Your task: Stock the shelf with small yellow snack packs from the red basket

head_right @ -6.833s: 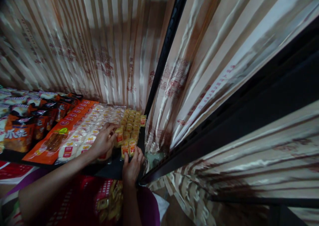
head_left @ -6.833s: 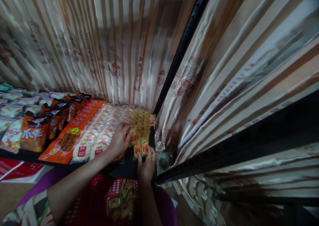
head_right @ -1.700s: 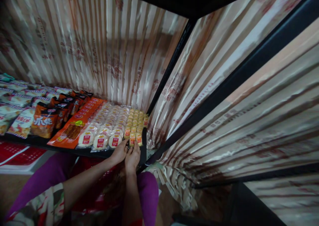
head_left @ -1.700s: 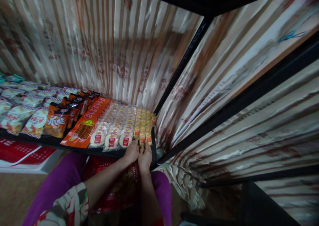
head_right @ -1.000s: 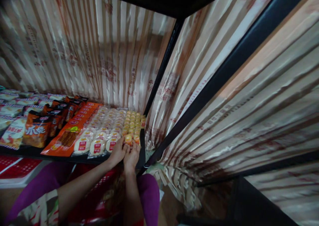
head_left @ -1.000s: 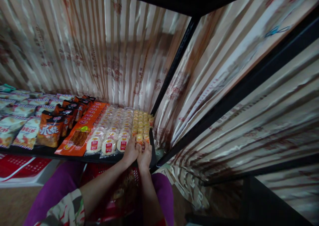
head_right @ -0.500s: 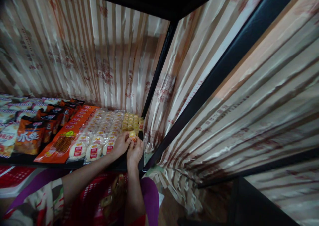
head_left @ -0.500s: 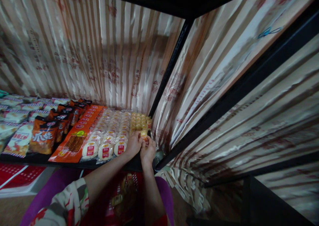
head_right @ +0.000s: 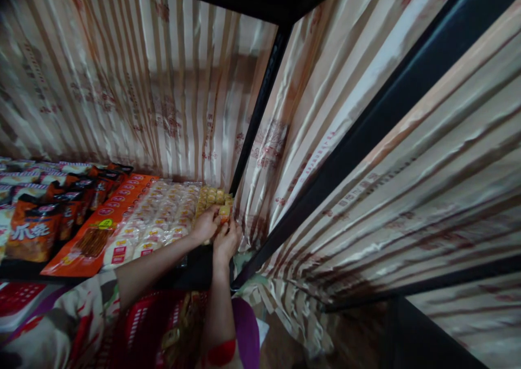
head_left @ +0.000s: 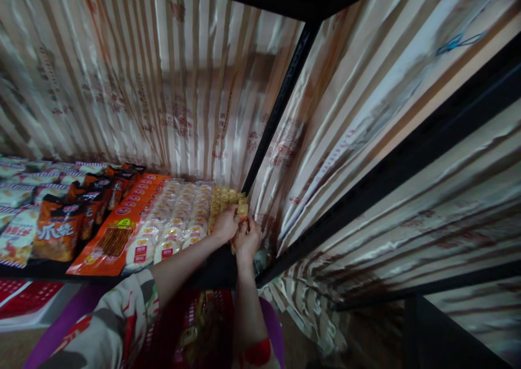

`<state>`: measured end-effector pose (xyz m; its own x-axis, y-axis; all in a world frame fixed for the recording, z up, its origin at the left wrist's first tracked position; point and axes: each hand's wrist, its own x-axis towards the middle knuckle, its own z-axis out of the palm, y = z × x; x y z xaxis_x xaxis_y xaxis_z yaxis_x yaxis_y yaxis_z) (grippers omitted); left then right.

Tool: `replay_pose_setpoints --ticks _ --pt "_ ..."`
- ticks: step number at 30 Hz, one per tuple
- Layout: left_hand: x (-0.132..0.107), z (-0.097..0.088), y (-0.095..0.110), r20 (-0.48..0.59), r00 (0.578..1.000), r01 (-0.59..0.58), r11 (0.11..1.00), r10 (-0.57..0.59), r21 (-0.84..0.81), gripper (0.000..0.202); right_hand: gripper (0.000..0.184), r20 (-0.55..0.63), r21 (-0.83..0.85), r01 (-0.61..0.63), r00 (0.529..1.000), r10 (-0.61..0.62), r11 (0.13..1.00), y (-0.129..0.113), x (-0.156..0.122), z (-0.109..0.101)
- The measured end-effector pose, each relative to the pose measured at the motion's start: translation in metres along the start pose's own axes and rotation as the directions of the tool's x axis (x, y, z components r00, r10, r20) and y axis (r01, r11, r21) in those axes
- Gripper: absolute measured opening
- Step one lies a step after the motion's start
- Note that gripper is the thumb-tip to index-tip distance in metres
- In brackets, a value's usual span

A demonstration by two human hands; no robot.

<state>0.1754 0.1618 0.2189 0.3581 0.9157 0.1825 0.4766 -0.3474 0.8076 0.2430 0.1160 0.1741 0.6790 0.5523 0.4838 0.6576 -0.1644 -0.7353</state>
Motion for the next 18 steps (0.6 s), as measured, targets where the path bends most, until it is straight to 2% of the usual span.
replay_pose_setpoints --ticks 5,11,14,18 --pt "0.018 0.010 -0.001 -0.015 0.998 -0.062 0.996 0.061 -0.059 0.023 0.041 -0.017 0.049 -0.045 0.999 0.045 0.998 0.004 0.015 0.007" --pt "0.041 0.020 -0.002 0.013 0.998 -0.060 0.998 0.061 -0.009 0.020 0.043 -0.035 0.065 -0.096 0.994 0.099 0.993 0.014 0.031 0.016" --pt "0.051 0.023 -0.006 0.022 0.997 -0.076 0.997 0.076 0.002 0.030 0.044 -0.031 0.084 -0.109 0.993 0.112 0.991 0.017 0.038 0.019" --pt "0.062 0.026 -0.014 0.034 0.985 -0.167 0.984 0.169 -0.066 0.043 0.045 0.017 0.129 -0.173 0.985 0.172 0.977 0.020 0.043 0.023"
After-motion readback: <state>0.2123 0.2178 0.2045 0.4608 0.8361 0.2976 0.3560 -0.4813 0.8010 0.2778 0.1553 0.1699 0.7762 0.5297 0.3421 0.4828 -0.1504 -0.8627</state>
